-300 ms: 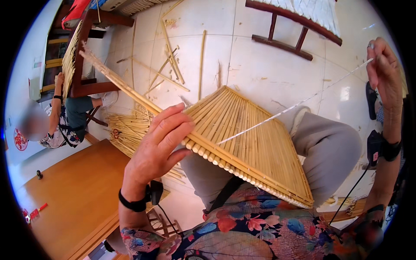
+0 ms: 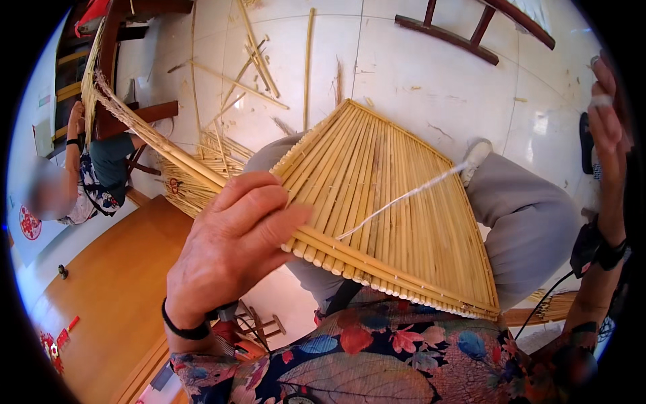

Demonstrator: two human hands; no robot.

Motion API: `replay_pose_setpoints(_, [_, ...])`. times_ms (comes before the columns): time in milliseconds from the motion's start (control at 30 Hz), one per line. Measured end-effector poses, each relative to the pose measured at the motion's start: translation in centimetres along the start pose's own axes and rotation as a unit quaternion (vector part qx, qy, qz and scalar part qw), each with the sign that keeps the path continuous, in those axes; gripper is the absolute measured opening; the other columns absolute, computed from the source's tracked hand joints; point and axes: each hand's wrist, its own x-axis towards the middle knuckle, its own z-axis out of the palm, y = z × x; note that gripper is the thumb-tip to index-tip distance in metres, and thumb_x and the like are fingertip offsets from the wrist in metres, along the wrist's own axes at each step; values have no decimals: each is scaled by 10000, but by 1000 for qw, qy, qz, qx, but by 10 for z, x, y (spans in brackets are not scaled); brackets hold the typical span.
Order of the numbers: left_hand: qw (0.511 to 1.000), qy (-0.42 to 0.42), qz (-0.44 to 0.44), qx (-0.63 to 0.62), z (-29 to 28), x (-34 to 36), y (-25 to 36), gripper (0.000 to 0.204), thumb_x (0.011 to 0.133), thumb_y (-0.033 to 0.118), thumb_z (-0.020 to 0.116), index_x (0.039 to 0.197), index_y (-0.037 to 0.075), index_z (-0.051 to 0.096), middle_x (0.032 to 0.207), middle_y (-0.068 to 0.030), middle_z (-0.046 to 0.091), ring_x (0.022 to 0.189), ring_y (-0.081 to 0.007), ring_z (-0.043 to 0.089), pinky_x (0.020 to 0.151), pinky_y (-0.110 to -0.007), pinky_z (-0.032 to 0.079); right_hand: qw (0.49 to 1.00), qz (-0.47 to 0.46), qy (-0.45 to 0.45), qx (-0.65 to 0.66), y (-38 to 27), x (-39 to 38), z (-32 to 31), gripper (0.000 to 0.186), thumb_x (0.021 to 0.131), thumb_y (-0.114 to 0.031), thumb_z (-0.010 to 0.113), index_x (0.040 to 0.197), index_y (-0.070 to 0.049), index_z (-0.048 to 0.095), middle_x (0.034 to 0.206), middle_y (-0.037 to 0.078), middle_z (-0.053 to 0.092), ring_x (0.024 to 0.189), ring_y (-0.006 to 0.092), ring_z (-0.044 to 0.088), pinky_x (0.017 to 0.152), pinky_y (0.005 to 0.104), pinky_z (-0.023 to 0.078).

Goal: The person weaves thin bamboo strips into a flat panel using a needle-like tool and white thread. They repeatedly pass the needle through the strip edges to secure the weave, rotating the panel as needed.

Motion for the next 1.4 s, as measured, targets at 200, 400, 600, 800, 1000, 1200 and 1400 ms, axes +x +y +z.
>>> replay_pose_setpoints(200, [1000, 10, 8, -12, 1, -7, -1, 392, 614, 75, 760, 994, 35, 675, 994, -112, 590, 988, -344, 586, 843, -442, 527, 944, 127, 66, -298, 64, 21, 107, 226, 979, -209, 554, 1119, -42, 613, 803, 34, 594, 586, 103, 590, 459, 218, 469])
replay_pose_setpoints(400, [994, 61, 81, 43, 29, -28, -10, 306, 655, 89, 716, 958, 48, 700, 972, -70, 589, 962, -263, 586, 909, -503, 533, 925, 33, -145, -349, 119, 22, 163, 187, 925, -140, 621, 1090, -67, 670, 863, 95, 630, 687, 233, 644, 587, 326, 513])
replay_pose_setpoints(600, [988, 121, 90, 45, 53, -45, -13, 318, 665, 89, 717, 982, 73, 727, 954, -35, 558, 975, -231, 585, 940, -524, 533, 907, 92, -209, -354, 153, 26, 167, 201, 920, -136, 633, 1099, -51, 664, 866, 112, 628, 735, 293, 638, 618, 373, 513])
replay_pose_setpoints(800, [991, 115, 59, 34, 52, -50, -8, 238, 753, 71, 708, 989, 101, 721, 965, -33, 520, 999, -213, 571, 943, -547, 543, 922, 88, -213, -310, 161, 21, 167, 224, 906, -141, 654, 1116, -64, 662, 833, 86, 610, 701, 257, 642, 562, 341, 519])
replay_pose_setpoints(1000, [992, 110, 44, 31, 50, -57, -2, 186, 777, 76, 719, 959, 114, 710, 957, -27, 510, 974, -201, 564, 925, -560, 552, 907, 114, -257, -312, 151, 28, 166, 302, 879, -139, 677, 1175, -88, 645, 812, 59, 589, 679, 223, 641, 524, 316, 515])
replay_pose_setpoints(1200, [990, 128, 41, 37, 55, -57, -2, 173, 771, 76, 746, 924, 136, 693, 949, -18, 499, 962, -186, 555, 901, -556, 572, 910, 135, -253, -299, 153, 28, 169, 323, 866, -138, 684, 1178, -69, 639, 804, 50, 582, 684, 210, 642, 512, 320, 511])
replay_pose_setpoints(1400, [989, 138, 36, 28, 56, -55, -1, 176, 765, 76, 752, 915, 146, 691, 950, -16, 490, 970, -183, 553, 904, -554, 573, 906, 134, -274, -293, 147, 33, 167, 336, 857, -124, 678, 1184, -64, 631, 800, 56, 579, 692, 216, 640, 520, 319, 512])
